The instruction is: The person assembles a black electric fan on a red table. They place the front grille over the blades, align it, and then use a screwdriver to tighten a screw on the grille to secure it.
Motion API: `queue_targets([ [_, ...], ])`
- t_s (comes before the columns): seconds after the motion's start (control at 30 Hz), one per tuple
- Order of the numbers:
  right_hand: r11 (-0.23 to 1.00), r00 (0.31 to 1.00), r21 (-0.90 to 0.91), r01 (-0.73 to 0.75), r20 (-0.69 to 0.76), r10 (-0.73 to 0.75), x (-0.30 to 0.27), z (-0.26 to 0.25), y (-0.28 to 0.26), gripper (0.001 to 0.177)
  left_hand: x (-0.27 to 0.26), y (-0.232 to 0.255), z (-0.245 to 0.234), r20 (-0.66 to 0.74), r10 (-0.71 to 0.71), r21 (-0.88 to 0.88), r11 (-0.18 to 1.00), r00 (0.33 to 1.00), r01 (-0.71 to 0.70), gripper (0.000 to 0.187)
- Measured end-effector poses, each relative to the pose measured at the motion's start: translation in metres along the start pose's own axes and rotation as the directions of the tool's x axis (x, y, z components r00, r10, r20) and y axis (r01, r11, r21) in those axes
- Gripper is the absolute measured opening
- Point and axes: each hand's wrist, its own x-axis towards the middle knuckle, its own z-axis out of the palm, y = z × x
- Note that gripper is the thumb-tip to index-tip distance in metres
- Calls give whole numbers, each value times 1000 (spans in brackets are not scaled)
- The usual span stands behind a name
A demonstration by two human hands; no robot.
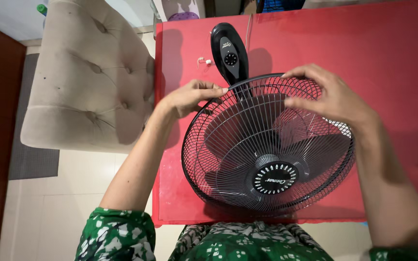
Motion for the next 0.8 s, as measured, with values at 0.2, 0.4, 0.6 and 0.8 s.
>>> queue_targets([
  [0.2,985,992,-129,-116,-71,108,44,16,6,34,9,27,-18,55,-76,410,911,996,47,54],
  [0.4,989,970,34,-142,202,132,80,18,-1,32,21,22,-12,153,-79,299,954,985,30,58],
  [0.6,981,941,-81,-176,279,192,85,18,3,32,7,18,4,49,233,581,784,971,-218,46],
  [0.8,980,990,-153,127,74,-116,67,24,2,26,-20,10,34,-189,486,625,730,854,-277,35],
])
